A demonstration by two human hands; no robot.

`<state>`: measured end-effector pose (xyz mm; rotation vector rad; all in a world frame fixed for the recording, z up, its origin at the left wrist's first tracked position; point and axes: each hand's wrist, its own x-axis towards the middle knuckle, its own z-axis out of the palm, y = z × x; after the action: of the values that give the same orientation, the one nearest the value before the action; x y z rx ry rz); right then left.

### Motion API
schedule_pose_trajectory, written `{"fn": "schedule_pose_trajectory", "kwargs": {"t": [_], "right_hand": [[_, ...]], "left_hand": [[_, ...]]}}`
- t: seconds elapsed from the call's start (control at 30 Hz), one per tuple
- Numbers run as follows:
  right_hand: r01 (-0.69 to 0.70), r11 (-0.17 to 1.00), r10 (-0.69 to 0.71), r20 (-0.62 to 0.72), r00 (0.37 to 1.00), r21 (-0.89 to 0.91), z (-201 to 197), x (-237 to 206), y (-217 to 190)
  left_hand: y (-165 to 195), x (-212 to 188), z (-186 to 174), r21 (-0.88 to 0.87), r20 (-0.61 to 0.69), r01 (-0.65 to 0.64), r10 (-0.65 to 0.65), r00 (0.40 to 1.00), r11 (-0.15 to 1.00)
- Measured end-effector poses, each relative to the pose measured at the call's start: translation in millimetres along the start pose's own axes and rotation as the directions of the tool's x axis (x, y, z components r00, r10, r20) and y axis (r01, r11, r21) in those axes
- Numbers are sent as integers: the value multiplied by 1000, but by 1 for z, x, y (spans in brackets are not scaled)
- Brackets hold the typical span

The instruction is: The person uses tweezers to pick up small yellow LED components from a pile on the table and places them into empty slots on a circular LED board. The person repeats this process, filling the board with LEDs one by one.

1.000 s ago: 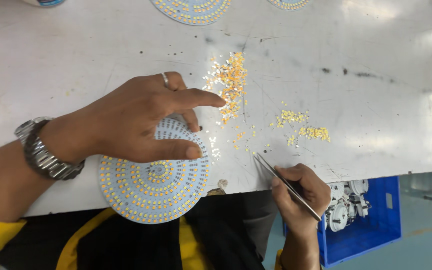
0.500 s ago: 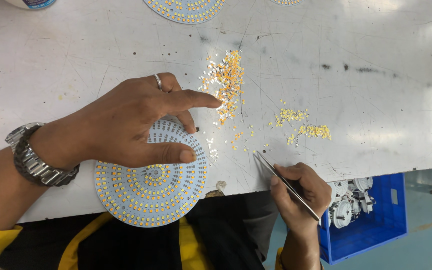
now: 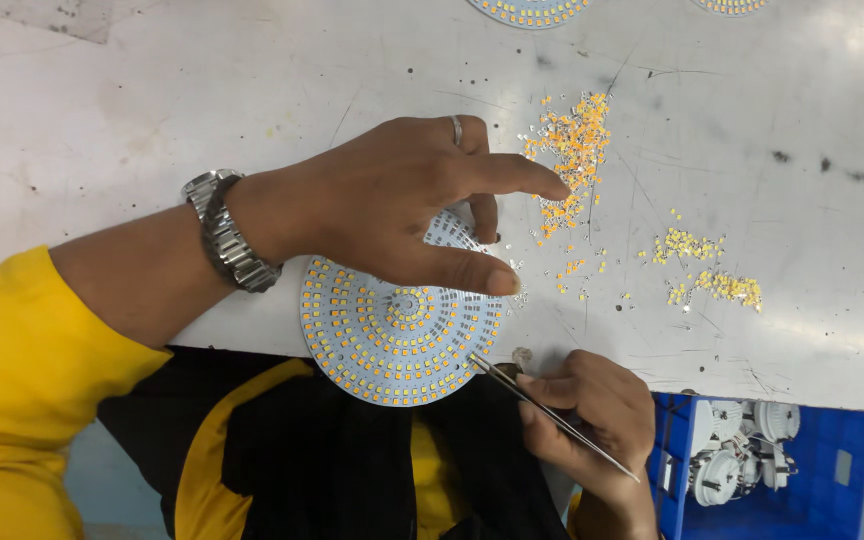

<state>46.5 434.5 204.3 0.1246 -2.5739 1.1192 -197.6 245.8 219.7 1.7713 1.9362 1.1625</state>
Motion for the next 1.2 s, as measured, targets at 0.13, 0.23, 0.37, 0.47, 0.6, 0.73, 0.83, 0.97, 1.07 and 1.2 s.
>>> {"fn": "schedule_pose_trajectory", "kwargs": {"t": [0.13, 0.23, 0.37, 0.47, 0.6, 0.73, 0.83, 0.97, 1.07, 1.2], "right_hand": [[10, 1000, -10, 23, 1000, -15, -1, 5, -4], [22, 1000, -22, 27, 999, -2, -1, 6, -6], [33, 999, -33, 58, 998, -6, -2, 8, -7], [62, 998, -63, 67, 996, 14, -3, 7, -6], [34, 999, -34, -11, 999, 18, -11, 1, 1], [-301, 953, 298, -239, 924, 25, -22, -7, 14], [-299, 953, 302, -256, 918, 52, -26, -10, 19], [-282, 958, 285, -236, 929, 44, -21, -7, 18], [-255, 967, 244, -225, 943, -21, -19, -2, 15], [-227, 973, 217, -189, 958, -30, -17, 4, 11]], "left_hand": [[0, 1, 2, 8, -3, 5, -5, 1000, 1000], [-1, 1, 2, 11, -10, -10, 10, 1000, 1000], [-1, 0, 2, 3, -16, -22, 22, 1000, 1000], [0, 0, 2, 11, 6, 4, -4, 1000, 1000], [2, 1, -1, 35, 13, 5, -5, 1000, 999], [4, 2, -3, -9, 6, 0, 0, 1000, 1000], [4, 1, -3, -13, 3, -5, 5, 1000, 1000], [4, 0, -3, -3, 7, -3, 3, 1000, 1000], [4, 0, -3, -8, 14, 5, -5, 1000, 1000], [4, -1, -2, -12, 11, 1, -1, 1000, 1000]]}}
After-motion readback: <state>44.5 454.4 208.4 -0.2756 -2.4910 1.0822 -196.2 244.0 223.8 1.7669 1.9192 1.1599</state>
